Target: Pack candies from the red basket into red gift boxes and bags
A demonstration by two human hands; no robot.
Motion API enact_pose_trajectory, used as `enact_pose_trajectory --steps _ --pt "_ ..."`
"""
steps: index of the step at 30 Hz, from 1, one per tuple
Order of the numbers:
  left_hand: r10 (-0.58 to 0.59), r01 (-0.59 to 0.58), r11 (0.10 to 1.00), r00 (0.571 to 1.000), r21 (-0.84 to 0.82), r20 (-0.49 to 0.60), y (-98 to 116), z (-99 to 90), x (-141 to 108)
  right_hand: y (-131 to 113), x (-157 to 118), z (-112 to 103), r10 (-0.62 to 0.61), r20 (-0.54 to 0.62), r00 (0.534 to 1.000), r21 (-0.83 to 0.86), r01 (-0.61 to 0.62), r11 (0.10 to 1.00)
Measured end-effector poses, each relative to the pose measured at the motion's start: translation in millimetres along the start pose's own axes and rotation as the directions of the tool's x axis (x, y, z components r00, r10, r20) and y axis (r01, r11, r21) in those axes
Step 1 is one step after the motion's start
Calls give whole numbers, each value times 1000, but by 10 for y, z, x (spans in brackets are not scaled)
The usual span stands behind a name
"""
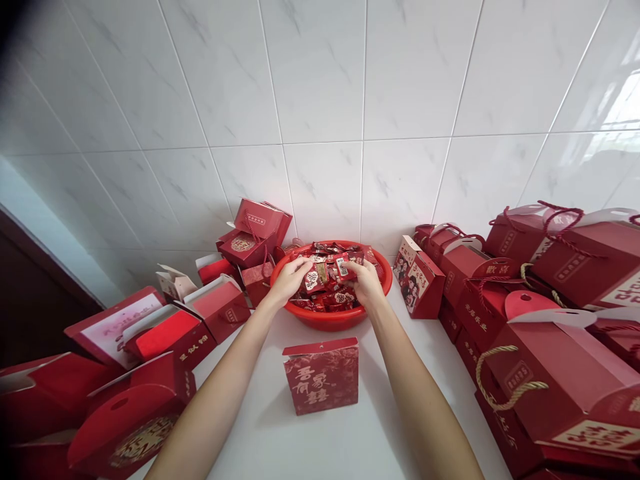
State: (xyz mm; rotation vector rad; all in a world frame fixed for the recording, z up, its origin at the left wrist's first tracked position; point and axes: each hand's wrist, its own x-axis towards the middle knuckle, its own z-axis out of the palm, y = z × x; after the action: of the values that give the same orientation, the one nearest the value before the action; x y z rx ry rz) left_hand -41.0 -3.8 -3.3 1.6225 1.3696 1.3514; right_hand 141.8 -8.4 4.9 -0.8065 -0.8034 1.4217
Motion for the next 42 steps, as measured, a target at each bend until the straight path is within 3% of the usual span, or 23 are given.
enact_pose_trajectory --steps 6,15,20,26,30,38,42 --pt "46 -44 999 993 -22 110 -109 -14 28 5 6 -1 -3 8 1000 -3 3 1000" --pt "135 -134 991 986 -16 97 -205 -26 55 16 19 -12 -13 18 1000 -12 13 1000" --pt "114 -113 994 986 -11 122 -188 -23 44 2 4 -7 -7 14 1000 -12 7 1000" --pt "21 -15 989 999 -145 41 -107 -35 17 10 9 -16 -7 11 1000 -19 7 1000" --pt "-22 33 979 998 -201 54 -72 -34 -4 32 42 -37 -17 8 1000 -30 18 999" --pt "-11 30 974 996 -224 87 -95 -30 -9 42 25 -15 -10 11 1000 -8 10 1000" --pt "31 -21 988 997 -155 66 -100 -36 -8 31 -8 -4 -9 74 997 -29 11 1000"
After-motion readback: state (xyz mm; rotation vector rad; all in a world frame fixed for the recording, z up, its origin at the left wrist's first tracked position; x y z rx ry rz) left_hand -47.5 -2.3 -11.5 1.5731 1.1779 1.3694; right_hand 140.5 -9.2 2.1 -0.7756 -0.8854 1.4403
